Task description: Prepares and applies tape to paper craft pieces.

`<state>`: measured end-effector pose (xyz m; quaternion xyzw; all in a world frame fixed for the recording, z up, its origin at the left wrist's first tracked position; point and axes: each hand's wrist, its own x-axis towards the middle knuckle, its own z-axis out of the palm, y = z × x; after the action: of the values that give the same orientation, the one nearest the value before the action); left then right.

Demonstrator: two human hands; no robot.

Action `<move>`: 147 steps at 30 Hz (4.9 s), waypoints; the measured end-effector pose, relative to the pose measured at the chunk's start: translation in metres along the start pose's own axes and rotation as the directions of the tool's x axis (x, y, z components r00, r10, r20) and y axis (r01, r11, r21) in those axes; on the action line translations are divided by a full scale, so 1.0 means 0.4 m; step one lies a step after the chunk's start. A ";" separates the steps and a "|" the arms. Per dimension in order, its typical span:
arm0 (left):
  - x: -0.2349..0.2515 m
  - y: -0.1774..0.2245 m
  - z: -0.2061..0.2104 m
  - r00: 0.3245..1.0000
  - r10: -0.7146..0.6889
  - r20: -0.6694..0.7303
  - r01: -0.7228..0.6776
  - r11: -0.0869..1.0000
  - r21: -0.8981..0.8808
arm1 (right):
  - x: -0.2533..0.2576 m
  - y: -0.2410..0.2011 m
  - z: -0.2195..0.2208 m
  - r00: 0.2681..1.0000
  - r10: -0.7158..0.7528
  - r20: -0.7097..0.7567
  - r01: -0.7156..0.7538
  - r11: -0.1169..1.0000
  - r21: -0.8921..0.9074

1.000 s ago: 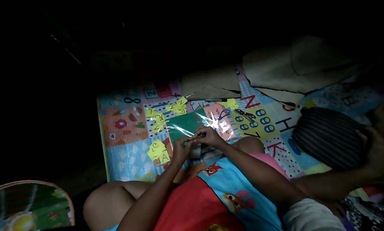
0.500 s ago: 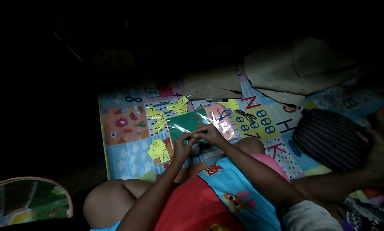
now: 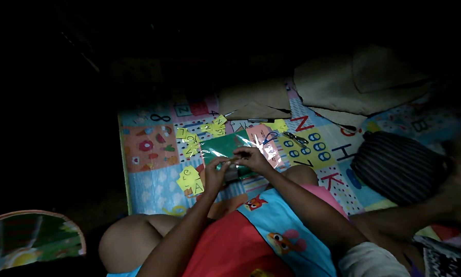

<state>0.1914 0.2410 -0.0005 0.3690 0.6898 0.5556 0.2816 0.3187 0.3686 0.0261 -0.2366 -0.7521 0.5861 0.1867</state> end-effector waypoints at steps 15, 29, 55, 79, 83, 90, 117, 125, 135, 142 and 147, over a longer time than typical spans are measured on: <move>0.012 -0.004 0.010 0.979 0.102 -0.177 -0.111 0.993 -0.037 | 0.008 0.036 0.060 0.944 -0.183 -0.275 0.180 0.983 -0.037; 0.017 -0.016 0.002 0.949 0.284 -0.135 -0.274 0.958 0.086 | 0.009 0.038 0.055 0.932 -0.290 -0.216 0.254 0.951 -0.178; 0.016 0.011 -0.011 0.958 0.269 -0.102 -0.246 0.950 0.194 | 0.010 0.037 0.049 0.919 -0.321 -0.228 0.267 0.934 -0.237; 0.007 0.042 -0.002 0.991 0.096 -0.092 -0.066 0.955 0.289 | 0.006 0.023 0.050 0.935 -0.289 -0.206 0.207 0.916 -0.343; 0.014 0.022 -0.006 0.981 0.165 -0.098 -0.133 0.953 0.273 | 0.005 0.017 0.052 0.920 -0.348 -0.179 0.275 0.901 -0.336; 0.016 0.007 -0.011 0.966 0.245 -0.079 -0.221 0.946 0.238 | 0.009 0.017 0.051 0.929 -0.343 -0.142 0.281 0.900 -0.333; 0.077 -0.062 -0.023 0.979 -0.178 0.096 0.189 0.975 -0.118 | 0.071 0.259 -0.234 0.920 0.389 -0.057 -0.252 0.473 -0.844; 0.090 -0.053 -0.029 0.943 -0.302 0.140 0.329 0.911 -0.250 | 0.058 0.248 -0.207 0.903 0.418 -0.100 -0.307 0.465 -0.830; 0.118 -0.011 -0.084 0.781 -0.594 0.195 0.624 0.720 -0.304 | 0.048 0.245 -0.202 0.899 0.423 -0.116 -0.307 0.418 -0.855; 0.119 0.011 -0.101 0.744 -0.633 0.212 0.665 0.675 -0.319 | 0.047 0.200 -0.232 0.832 0.538 -0.139 -0.404 0.413 -0.816; 0.114 0.019 -0.114 0.705 -0.653 0.276 0.709 0.648 -0.277 | 0.033 0.151 -0.280 0.820 0.571 -0.050 -0.369 0.460 -0.808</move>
<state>0.1305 0.2538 0.0182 0.0640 0.6389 0.4960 0.5845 0.3786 0.4772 -0.0052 -0.4239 -0.8500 0.2446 -0.1949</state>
